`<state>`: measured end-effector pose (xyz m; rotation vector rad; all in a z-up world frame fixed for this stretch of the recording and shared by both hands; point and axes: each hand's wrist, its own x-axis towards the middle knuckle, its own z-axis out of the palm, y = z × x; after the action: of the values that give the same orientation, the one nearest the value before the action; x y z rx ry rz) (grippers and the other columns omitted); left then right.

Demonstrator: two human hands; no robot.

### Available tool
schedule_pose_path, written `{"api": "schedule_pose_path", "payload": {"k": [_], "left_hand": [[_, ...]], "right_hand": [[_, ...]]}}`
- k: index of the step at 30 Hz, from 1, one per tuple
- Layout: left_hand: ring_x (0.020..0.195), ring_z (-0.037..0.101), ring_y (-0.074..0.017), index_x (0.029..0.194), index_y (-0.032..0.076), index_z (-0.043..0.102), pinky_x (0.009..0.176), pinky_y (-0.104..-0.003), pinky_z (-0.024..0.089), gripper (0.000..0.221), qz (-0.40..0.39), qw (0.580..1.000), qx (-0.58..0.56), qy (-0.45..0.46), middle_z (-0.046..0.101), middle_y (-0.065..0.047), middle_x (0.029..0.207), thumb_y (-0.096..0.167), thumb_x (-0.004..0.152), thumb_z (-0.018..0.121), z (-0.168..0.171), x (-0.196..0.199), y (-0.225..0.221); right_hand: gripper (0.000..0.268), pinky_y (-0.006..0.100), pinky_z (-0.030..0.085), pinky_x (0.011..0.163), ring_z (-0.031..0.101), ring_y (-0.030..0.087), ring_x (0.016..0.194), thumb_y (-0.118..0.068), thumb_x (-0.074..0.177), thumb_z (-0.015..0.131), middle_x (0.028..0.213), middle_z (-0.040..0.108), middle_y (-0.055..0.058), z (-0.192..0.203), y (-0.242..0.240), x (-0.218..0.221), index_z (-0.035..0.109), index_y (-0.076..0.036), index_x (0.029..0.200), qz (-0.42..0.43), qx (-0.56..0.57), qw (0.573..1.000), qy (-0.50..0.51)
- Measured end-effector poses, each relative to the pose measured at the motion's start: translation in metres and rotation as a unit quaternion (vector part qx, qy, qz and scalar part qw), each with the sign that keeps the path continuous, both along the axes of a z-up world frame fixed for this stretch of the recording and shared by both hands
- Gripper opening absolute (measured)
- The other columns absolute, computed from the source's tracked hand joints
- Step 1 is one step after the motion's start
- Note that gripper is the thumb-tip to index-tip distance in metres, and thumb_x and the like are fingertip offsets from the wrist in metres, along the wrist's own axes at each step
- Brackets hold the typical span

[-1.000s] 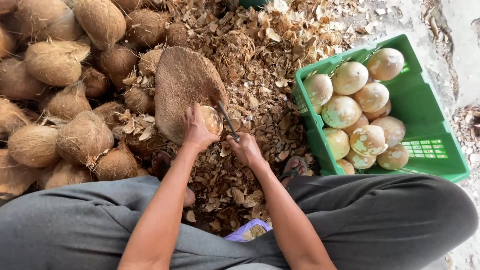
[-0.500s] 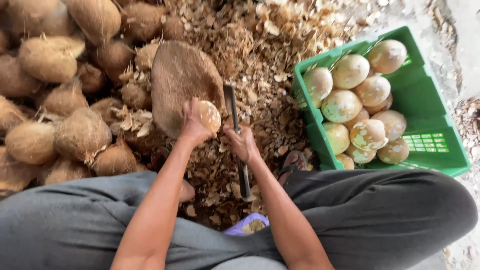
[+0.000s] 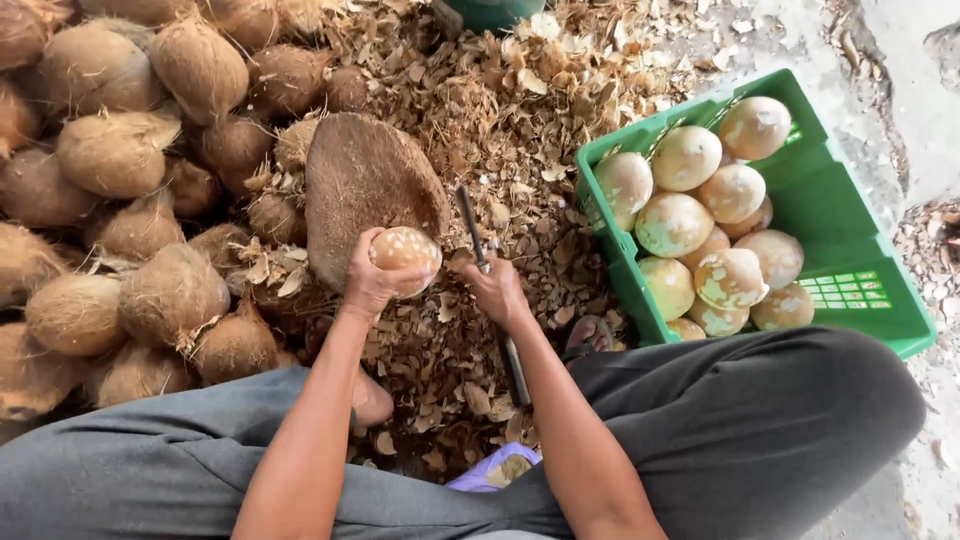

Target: Using a knife to shave the outer husk off of coconuts to prepare them for use.

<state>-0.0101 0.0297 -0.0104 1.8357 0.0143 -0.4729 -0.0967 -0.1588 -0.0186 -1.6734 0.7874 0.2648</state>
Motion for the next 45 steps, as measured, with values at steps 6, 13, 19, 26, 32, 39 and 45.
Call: {"api": "schedule_pose_path", "payload": {"k": [6, 13, 19, 26, 32, 39, 45], "left_hand": [[0.107, 0.064, -0.0312, 0.123, 0.021, 0.062, 0.081, -0.046, 0.061, 0.059, 0.029, 0.894, -0.385, 0.227, 0.064, -0.01, 0.115, 0.048, 0.073, 0.075, 0.045, -0.01, -0.019], [0.102, 0.068, -0.0347, 0.124, 0.009, 0.057, 0.07, -0.039, 0.064, 0.073, 0.028, 0.952, -0.28, 0.123, 0.064, -0.019, 0.107, 0.073, 0.091, 0.05, 0.033, 0.003, -0.031], [0.109, 0.063, -0.0376, 0.143, 0.004, 0.044, 0.087, -0.049, 0.065, 0.082, -0.051, 0.969, -0.201, -0.131, 0.056, -0.022, 0.116, 0.046, 0.084, 0.084, 0.054, -0.002, -0.027], [0.098, 0.066, -0.0344, 0.12, 0.006, 0.057, 0.076, -0.043, 0.065, 0.067, 0.039, 0.988, -0.148, 0.01, 0.061, -0.02, 0.107, 0.062, 0.086, 0.076, 0.029, -0.004, -0.032], [0.099, 0.068, -0.0353, 0.114, 0.006, 0.056, 0.077, -0.045, 0.063, 0.077, 0.222, 0.968, -0.069, 0.095, 0.061, -0.023, 0.11, 0.072, 0.081, 0.074, 0.002, 0.004, -0.017], [0.117, 0.06, -0.0415, 0.14, 0.001, 0.038, 0.097, -0.059, 0.046, 0.104, 0.237, 0.956, 0.148, 0.086, 0.057, -0.031, 0.123, 0.085, 0.083, 0.058, -0.016, 0.015, 0.005], [0.106, 0.065, -0.0349, 0.133, 0.014, 0.058, 0.093, -0.055, 0.048, 0.051, -0.011, 0.956, 0.25, -0.151, 0.063, -0.019, 0.113, 0.052, 0.109, 0.033, 0.0, 0.026, 0.008]], "right_hand": [[0.044, 0.031, 0.043, 0.03, 0.045, 0.015, 0.032, -0.037, 0.1, 0.065, 0.05, 0.042, 0.004, 0.009, 0.017, 0.009, 0.059, 0.003, 0.118, -0.123, 0.295, 0.928, -0.19], [0.045, 0.028, 0.045, 0.031, 0.048, 0.014, 0.03, -0.045, 0.095, 0.072, 0.047, 0.048, 0.001, 0.016, 0.012, 0.016, 0.057, -0.008, 0.075, -0.127, 0.237, 0.944, -0.189], [0.049, 0.024, 0.044, 0.033, 0.047, 0.008, 0.033, -0.05, 0.095, 0.07, 0.048, 0.049, -0.004, 0.047, 0.01, 0.014, 0.055, -0.011, 0.07, -0.135, 0.225, 0.954, -0.142], [0.045, 0.024, 0.045, 0.033, 0.048, 0.008, 0.034, -0.046, 0.096, 0.07, 0.051, 0.049, -0.003, 0.041, 0.012, 0.01, 0.056, -0.009, 0.077, -0.12, 0.268, 0.948, -0.126], [0.049, 0.027, 0.046, 0.032, 0.048, 0.011, 0.035, -0.04, 0.095, 0.074, 0.055, 0.05, 0.004, -0.001, 0.032, 0.006, 0.059, 0.006, 0.107, -0.096, 0.238, 0.959, -0.12], [0.041, 0.027, 0.047, 0.031, 0.054, 0.016, 0.035, -0.03, 0.095, 0.074, 0.055, 0.058, 0.011, -0.034, 0.048, 0.009, 0.062, 0.007, 0.11, 0.036, 0.142, 0.985, -0.09], [0.043, 0.029, 0.047, 0.031, 0.056, 0.018, 0.035, -0.04, 0.095, 0.07, 0.049, 0.058, 0.012, -0.087, 0.031, -0.001, 0.064, 0.001, 0.082, 0.086, 0.089, 0.992, -0.013]]}}
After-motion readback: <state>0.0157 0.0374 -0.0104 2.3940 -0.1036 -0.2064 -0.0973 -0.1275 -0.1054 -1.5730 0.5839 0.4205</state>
